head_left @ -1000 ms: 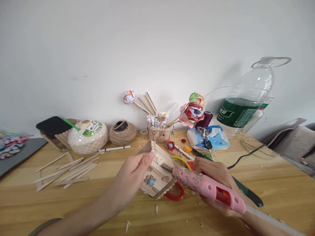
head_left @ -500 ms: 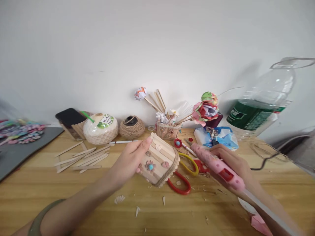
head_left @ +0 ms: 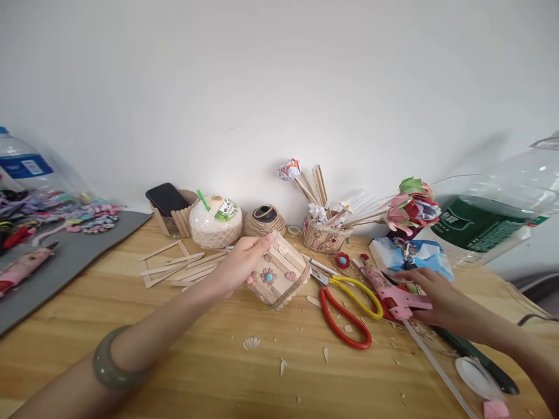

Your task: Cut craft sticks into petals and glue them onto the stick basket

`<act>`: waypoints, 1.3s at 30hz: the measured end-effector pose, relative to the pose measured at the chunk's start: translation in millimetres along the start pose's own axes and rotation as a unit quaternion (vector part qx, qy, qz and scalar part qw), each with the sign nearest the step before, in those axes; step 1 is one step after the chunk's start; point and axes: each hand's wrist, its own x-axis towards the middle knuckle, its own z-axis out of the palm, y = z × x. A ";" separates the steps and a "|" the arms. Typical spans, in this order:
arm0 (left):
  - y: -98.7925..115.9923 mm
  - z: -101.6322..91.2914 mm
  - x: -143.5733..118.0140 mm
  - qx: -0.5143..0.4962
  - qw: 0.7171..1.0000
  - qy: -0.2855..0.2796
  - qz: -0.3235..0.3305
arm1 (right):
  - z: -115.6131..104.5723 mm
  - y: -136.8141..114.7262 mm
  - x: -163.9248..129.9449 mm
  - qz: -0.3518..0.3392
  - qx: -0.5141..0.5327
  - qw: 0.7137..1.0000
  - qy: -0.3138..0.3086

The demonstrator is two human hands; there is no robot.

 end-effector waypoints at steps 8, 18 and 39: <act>-2.0 -8.6 4.2 -0.020 0.999 -0.029 0.008 | -32.2 -119.1 23.4 0.079 0.002 0.997 0.009; -6.9 -16.6 8.6 -0.046 0.998 -0.046 0.001 | 19.7 -258.2 89.6 0.092 0.228 0.948 -0.204; -7.5 -21.0 13.9 -0.076 0.996 -0.052 0.001 | 23.7 -252.3 90.2 0.156 0.252 0.943 -0.154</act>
